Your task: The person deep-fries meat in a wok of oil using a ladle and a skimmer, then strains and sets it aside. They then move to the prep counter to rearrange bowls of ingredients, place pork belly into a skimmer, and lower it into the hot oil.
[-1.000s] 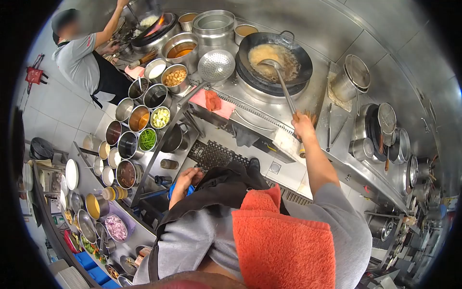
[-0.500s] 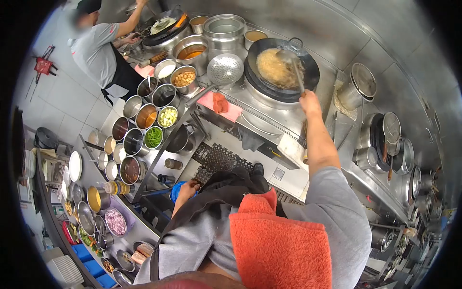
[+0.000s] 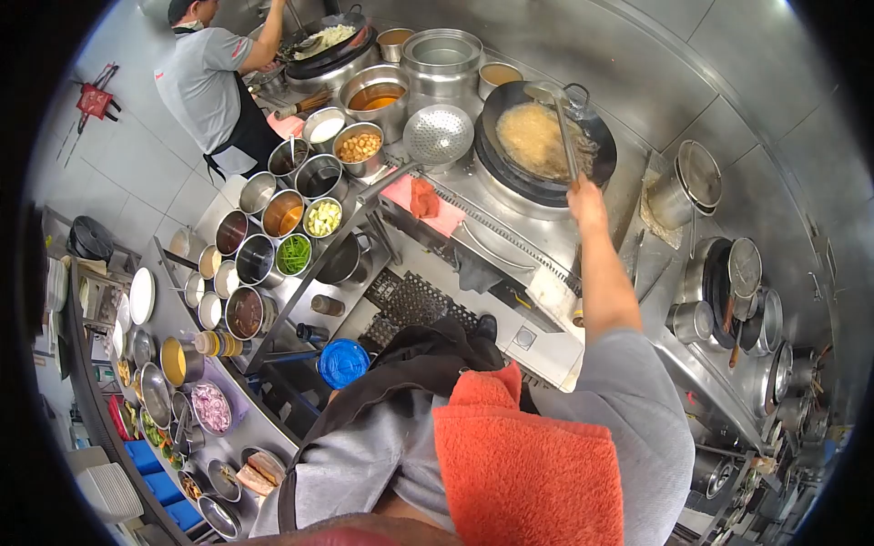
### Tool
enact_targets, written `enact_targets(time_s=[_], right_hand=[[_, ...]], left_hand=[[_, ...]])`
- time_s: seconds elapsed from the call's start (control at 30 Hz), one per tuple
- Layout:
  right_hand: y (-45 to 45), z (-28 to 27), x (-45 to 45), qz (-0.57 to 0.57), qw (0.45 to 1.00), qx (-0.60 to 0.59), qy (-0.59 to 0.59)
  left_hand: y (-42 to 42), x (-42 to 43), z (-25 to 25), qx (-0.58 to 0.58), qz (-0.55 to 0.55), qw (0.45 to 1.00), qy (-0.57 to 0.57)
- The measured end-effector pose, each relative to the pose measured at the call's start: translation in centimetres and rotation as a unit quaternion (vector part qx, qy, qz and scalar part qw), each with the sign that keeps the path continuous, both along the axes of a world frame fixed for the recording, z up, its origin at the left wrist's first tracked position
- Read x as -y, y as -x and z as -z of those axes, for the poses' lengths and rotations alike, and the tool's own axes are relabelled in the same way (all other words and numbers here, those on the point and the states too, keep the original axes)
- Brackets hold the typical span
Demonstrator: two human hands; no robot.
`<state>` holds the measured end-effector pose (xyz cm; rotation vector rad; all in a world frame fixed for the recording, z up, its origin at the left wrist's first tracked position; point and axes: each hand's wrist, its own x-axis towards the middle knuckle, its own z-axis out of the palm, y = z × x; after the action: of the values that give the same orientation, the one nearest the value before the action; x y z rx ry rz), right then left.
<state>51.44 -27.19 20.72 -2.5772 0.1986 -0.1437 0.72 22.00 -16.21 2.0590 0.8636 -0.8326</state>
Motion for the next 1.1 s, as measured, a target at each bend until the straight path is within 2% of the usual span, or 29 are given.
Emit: enact_targets(time_s=[0.03, 0.07, 0.13, 0.2, 0.3, 0.37, 0.43, 0.47, 0.53, 0.57, 0.6, 0.63, 0.7, 0.73, 0.83, 0.87, 0.9, 0.97, 1.03, 1.1], right_hand=[[1.8, 0.4, -0.4, 0.016, 0.999, -0.028, -0.038], [1.6, 4.1, 1.0, -0.016, 1.000, 0.004, -0.011], [1.6, 7.2, 2.2, -0.047, 0.998, 0.033, 0.018], [3.5, 4.4, 1.4, -0.002, 0.992, -0.100, -0.075], [5.8, 1.2, 1.7, 0.014, 0.990, -0.080, -0.115], [9.1, 1.4, 2.4, 0.018, 0.988, -0.077, -0.134], [12.2, 3.3, 3.9, -0.028, 0.998, 0.055, -0.029], [14.0, 0.0, 1.9, 0.042, 0.989, -0.095, -0.107], [13.2, 3.0, 3.5, 0.014, 0.994, -0.086, -0.071], [12.7, 4.1, 4.3, -0.018, 0.996, -0.076, -0.035], [12.4, 2.8, 3.9, -0.017, 0.996, -0.081, -0.041], [11.6, 3.7, 4.5, -0.016, 0.996, -0.080, -0.041], [10.8, 6.2, 5.9, -0.087, 0.981, 0.155, 0.077], [12.4, -0.1, 2.0, 0.017, 0.999, -0.026, -0.013], [9.9, 0.5, 1.0, 0.058, 0.992, -0.085, -0.079], [7.4, 5.1, 2.7, -0.023, 0.993, 0.086, 0.075], [5.4, 6.4, 3.1, -0.022, 0.993, 0.086, 0.074], [2.2, 7.1, 3.1, -0.066, 0.980, 0.060, 0.177], [2.5, 1.7, 1.1, 0.037, 0.995, -0.085, -0.039], [3.2, 2.1, 1.9, 0.025, 0.996, 0.022, -0.086]], left_hand=[[0.9, -0.3, 0.2, -0.005, 0.002, 1.000, -0.002], [1.6, -0.6, 0.7, -0.010, 0.005, 1.000, -0.004], [2.6, -0.8, 1.1, -0.017, 0.011, 1.000, -0.005], [2.9, -1.1, 1.6, -0.014, 0.021, 1.000, -0.005], [2.7, -1.3, 2.0, -0.003, 0.045, 0.999, -0.001], [1.7, -1.8, 2.5, 0.013, 0.066, 0.998, -0.001], [1.2, -2.3, 4.2, 0.035, 0.109, 0.993, -0.004], [0.8, -2.3, 4.6, 0.050, 0.138, 0.989, -0.006], [0.0, -2.9, 5.8, 0.098, 0.224, 0.969, -0.018], [-1.6, -2.2, 4.1, 0.161, 0.303, 0.939, -0.036], [-1.2, -3.2, 4.9, 0.103, 0.245, 0.964, -0.022], [-1.4, -3.8, 5.8, 0.072, 0.202, 0.977, -0.016], [-2.5, -4.1, 4.4, 0.035, 0.139, 0.990, -0.011], [-3.2, -4.0, 3.9, 0.025, 0.116, 0.993, -0.007], [-4.8, -3.9, 2.2, 0.013, 0.044, 0.999, 0.011], [-5.1, -3.7, 1.5, 0.014, 0.014, 1.000, 0.020], [-5.4, -3.5, 0.8, 0.013, -0.023, 0.999, 0.035], [-6.1, -2.6, -0.8, 0.017, -0.121, 0.990, 0.070], [-6.9, -1.6, -2.8, 0.034, -0.239, 0.963, 0.118], [-6.5, -0.7, -3.9, 0.061, -0.311, 0.935, 0.157]])
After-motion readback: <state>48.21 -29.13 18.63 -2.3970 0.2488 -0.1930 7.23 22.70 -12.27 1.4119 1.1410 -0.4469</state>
